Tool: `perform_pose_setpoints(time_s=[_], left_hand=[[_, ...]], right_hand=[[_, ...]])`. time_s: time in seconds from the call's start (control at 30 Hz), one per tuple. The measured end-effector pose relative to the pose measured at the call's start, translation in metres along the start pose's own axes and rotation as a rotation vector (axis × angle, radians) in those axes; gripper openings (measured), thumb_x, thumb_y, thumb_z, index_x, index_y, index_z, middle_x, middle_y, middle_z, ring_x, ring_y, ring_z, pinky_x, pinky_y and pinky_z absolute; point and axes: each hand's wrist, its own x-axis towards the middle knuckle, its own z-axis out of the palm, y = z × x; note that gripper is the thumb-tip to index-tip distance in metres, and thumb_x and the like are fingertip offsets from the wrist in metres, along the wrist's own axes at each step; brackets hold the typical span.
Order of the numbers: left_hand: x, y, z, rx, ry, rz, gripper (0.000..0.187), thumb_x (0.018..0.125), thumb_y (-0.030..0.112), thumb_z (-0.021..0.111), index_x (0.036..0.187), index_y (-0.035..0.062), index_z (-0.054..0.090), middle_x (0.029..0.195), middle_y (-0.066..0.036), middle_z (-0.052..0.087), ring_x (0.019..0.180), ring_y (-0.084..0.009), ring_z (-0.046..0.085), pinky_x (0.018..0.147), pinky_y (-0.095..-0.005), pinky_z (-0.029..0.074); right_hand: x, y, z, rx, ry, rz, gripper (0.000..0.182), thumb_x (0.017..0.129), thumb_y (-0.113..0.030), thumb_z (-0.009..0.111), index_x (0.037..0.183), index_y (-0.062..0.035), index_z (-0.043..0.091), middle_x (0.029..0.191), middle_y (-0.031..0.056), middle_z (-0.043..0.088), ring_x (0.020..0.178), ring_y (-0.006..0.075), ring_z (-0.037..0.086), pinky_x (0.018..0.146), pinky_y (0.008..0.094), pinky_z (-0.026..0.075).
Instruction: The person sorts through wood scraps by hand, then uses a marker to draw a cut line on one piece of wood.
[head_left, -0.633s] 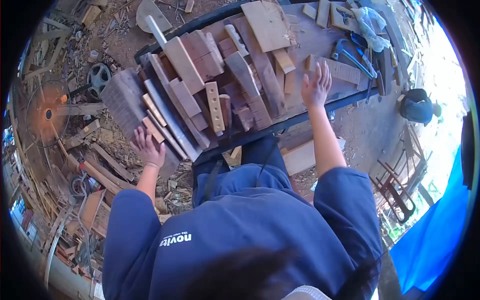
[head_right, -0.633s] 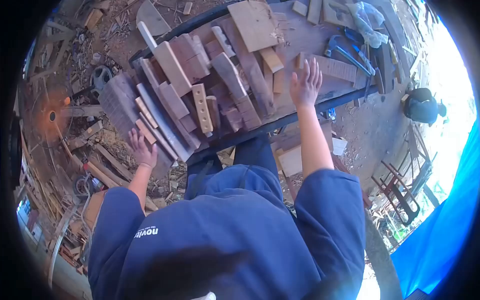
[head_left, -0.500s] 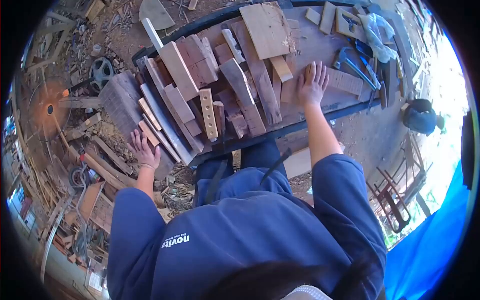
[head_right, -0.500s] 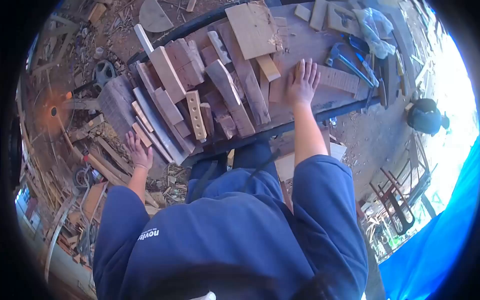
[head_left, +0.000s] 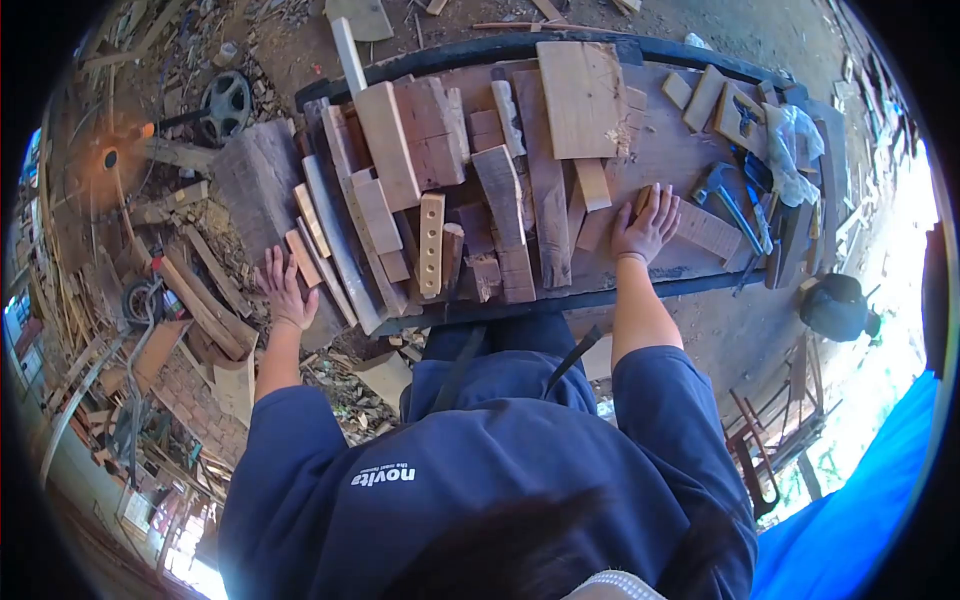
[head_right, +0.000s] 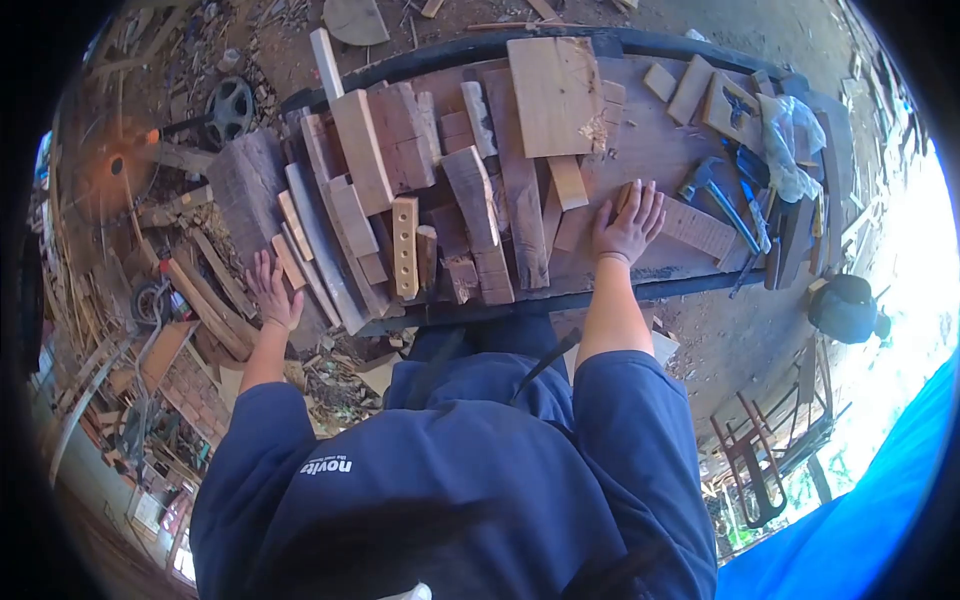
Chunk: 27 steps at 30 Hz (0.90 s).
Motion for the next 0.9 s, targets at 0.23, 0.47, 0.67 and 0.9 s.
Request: perform_pose_setpoints(time_s=[0.23, 0.47, 0.67, 0.9], left_hand=[[-0.009, -0.01, 0.009, -0.042, 0.032, 0.001, 0.075, 0.086, 0.045, 0.052, 0.148, 0.0116, 0.027, 0.156, -0.02, 0.021, 0.144, -0.0445, 0.018, 0.11, -0.0679, 0.007], [-0.013, -0.012, 0.012, -0.038, 0.055, -0.006, 0.072, 0.086, 0.047, 0.05, 0.146, 0.0129, 0.031, 0.157, -0.019, 0.022, 0.144, -0.042, 0.019, 0.11, -0.0662, 0.007], [-0.013, -0.011, 0.014, -0.028, 0.053, -0.014, 0.072, 0.087, 0.049, 0.049, 0.146, 0.0128, 0.031, 0.157, -0.018, 0.022, 0.145, -0.0408, 0.018, 0.111, -0.0649, 0.006], [-0.015, -0.012, 0.015, -0.014, 0.033, -0.016, 0.071, 0.087, 0.047, 0.049, 0.147, 0.0146, 0.028, 0.158, -0.016, 0.018, 0.146, -0.04, 0.014, 0.112, -0.0645, 0.005]], right_hand=[[-0.004, 0.0, 0.005, -0.011, 0.062, -0.014, 0.065, 0.087, -0.037, 0.059, 0.143, -0.0124, 0.039, 0.151, 0.0127, 0.035, 0.142, 0.0339, 0.027, 0.116, 0.0509, 0.017], [-0.006, 0.002, 0.008, -0.005, 0.07, -0.025, 0.066, 0.087, -0.039, 0.058, 0.144, -0.0134, 0.038, 0.152, 0.0116, 0.035, 0.143, 0.0326, 0.025, 0.117, 0.0502, 0.015], [-0.005, 0.005, 0.008, -0.015, 0.071, -0.036, 0.067, 0.087, -0.041, 0.057, 0.145, -0.0131, 0.037, 0.152, 0.0116, 0.034, 0.144, 0.0326, 0.024, 0.117, 0.0498, 0.015], [-0.008, 0.005, 0.008, 0.001, 0.053, -0.03, 0.067, 0.088, -0.04, 0.057, 0.145, -0.0132, 0.036, 0.152, 0.0115, 0.033, 0.144, 0.0327, 0.024, 0.116, 0.0502, 0.014]])
